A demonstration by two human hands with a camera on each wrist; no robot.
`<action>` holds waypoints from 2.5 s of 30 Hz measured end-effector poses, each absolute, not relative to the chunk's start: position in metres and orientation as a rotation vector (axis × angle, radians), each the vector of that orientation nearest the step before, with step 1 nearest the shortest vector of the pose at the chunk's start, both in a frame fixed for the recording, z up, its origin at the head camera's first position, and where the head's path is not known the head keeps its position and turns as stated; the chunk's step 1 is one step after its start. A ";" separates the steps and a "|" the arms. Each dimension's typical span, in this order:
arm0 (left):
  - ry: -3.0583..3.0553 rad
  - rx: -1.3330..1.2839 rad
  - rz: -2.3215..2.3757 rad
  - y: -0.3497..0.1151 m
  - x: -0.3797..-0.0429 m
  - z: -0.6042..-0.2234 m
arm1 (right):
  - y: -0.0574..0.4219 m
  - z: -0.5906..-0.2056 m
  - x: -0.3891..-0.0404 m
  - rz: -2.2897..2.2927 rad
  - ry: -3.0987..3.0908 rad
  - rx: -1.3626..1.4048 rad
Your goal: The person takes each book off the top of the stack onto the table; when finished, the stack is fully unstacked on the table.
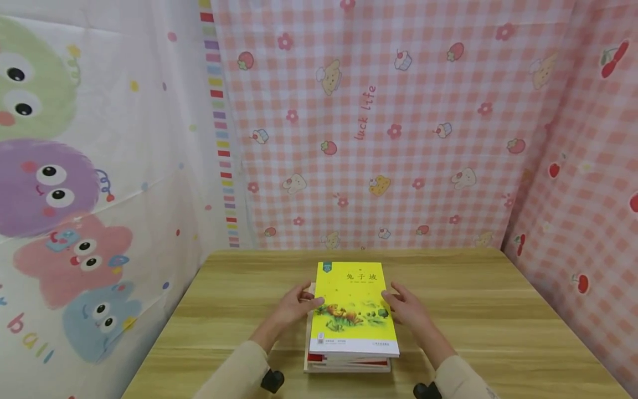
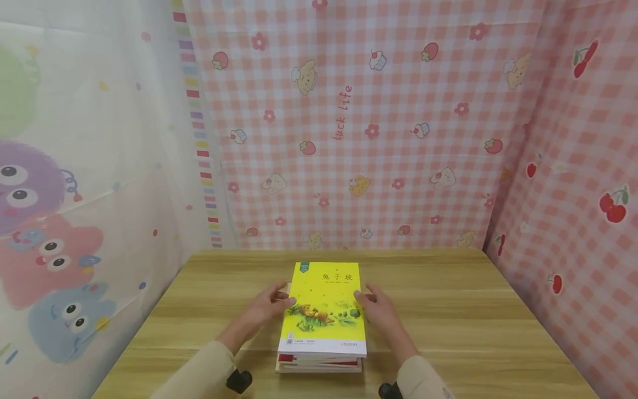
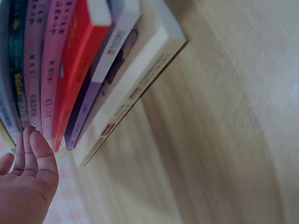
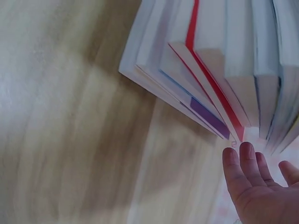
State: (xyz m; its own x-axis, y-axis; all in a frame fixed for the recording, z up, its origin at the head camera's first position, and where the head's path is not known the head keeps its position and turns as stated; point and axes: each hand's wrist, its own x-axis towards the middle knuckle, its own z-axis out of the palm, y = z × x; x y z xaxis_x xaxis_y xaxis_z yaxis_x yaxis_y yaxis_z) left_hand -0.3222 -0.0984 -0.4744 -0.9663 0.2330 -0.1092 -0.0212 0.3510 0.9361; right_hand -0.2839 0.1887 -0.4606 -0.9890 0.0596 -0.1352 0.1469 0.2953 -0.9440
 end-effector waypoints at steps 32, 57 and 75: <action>2.183 0.250 1.772 -0.118 -0.324 -0.483 | 0.178 -0.471 -0.276 -1.907 2.387 0.239; 1.820 0.277 2.059 -0.142 -0.323 -0.476 | 0.175 -0.474 -0.273 -1.937 2.344 0.270; 2.030 0.155 2.176 -0.242 -0.388 -0.450 | 0.174 -0.472 -0.272 -1.995 2.340 0.252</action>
